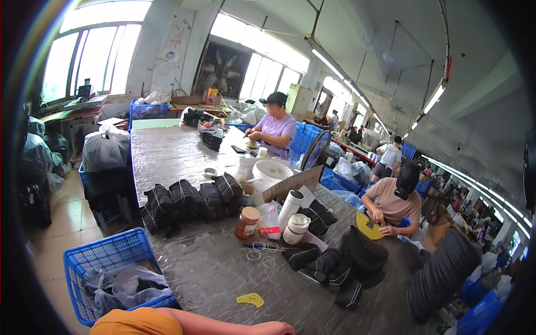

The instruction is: The person removes a rubber band from a bundle of fabric pieces and spreads them out on the table. The person then marks each fabric piece using a template and a pen.

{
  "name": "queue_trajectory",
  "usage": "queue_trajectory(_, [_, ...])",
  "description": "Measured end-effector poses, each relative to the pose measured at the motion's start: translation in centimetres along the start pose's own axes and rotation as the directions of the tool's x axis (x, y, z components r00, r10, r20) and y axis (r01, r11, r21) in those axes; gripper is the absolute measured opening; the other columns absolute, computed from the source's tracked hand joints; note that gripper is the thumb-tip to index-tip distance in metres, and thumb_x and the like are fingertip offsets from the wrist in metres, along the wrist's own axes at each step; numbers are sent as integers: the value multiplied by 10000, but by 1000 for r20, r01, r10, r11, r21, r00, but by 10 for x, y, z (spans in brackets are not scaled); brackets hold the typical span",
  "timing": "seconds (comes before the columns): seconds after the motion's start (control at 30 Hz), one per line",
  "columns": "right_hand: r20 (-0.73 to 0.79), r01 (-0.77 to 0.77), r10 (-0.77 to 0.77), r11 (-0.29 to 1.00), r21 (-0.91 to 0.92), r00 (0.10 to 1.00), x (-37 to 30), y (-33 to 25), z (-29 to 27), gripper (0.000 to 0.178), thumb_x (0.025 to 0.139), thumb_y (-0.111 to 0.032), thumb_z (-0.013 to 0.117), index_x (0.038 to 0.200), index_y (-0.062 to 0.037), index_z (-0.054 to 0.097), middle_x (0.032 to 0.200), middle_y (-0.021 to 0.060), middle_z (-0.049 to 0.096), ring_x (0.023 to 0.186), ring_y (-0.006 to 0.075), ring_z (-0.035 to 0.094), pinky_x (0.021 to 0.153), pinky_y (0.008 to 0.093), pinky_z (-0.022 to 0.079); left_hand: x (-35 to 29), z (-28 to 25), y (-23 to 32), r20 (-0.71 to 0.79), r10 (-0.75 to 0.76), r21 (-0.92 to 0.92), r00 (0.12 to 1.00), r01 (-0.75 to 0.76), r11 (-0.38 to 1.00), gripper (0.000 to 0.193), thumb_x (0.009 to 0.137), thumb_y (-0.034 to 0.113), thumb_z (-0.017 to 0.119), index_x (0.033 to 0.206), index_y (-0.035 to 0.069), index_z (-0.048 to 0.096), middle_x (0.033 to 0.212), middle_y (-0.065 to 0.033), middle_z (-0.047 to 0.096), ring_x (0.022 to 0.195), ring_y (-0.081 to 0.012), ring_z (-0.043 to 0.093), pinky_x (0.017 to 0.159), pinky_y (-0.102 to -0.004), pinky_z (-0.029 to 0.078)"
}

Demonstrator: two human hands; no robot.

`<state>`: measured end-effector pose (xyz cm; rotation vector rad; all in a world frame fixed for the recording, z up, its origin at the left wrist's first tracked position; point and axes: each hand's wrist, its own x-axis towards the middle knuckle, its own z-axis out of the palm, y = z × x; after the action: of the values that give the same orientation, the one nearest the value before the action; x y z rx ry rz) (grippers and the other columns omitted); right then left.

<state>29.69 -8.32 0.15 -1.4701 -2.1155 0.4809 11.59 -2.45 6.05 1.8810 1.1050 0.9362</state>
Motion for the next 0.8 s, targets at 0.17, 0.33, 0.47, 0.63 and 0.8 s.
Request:
queue_trajectory(0.17, [-57, 19, -19, 1000, 2, 998, -3, -3, 4, 1161, 675, -353, 899, 1558, -142, 176, 1544, 312, 181, 1380, 515, 281, 1091, 618, 330, -1, 29, -7, 136, -66, 264, 988, 28, 964, 245, 845, 240, 642, 896, 5, 691, 798, -263, 660, 734, -451, 641, 686, -492, 518])
queue_trajectory(0.33, [-99, 88, -86, 996, 17, 991, -12, -4, 5, 1155, 671, -341, 900, 1555, -124, 190, 1525, 334, 188, 1329, 545, 304, 1078, 629, 315, 0, 29, -16, 185, -150, 199, 971, 113, 974, 296, 864, 279, 639, 913, -10, 685, 872, -248, 670, 803, -422, 643, 736, -479, 518])
queue_trajectory(0.47, [-40, 13, -10, 997, 70, 999, -7, -2, 4, 1196, 636, -317, 918, 1561, -125, 186, 1541, 335, 137, 1344, 553, 263, 1081, 627, 317, 11, 32, -41, 260, -295, 42, 920, 294, 955, 201, 884, 176, 604, 944, 23, 720, 738, -99, 696, 706, -189, 681, 658, -354, 544])
queue_trajectory(0.63, [-98, 64, -57, 995, 73, 994, 8, -7, -1, 1164, 516, -268, 938, 1486, -65, 327, 1517, 320, 224, 1360, 523, 300, 1125, 587, 304, 18, 9, -29, 311, -449, -34, 837, 482, 875, 196, 926, 220, 631, 953, 38, 698, 768, -59, 691, 688, -135, 670, 646, -306, 545])
queue_trajectory(0.8, [-129, 81, -65, 990, 119, 990, 14, -7, -3, 1165, 550, -269, 922, 1511, -68, 294, 1479, 346, 264, 1324, 542, 327, 1098, 604, 335, 20, 6, -40, 303, -465, -324, 832, 549, 770, 155, 928, 138, 589, 920, 3, 665, 801, -63, 676, 732, -139, 662, 673, -282, 540])
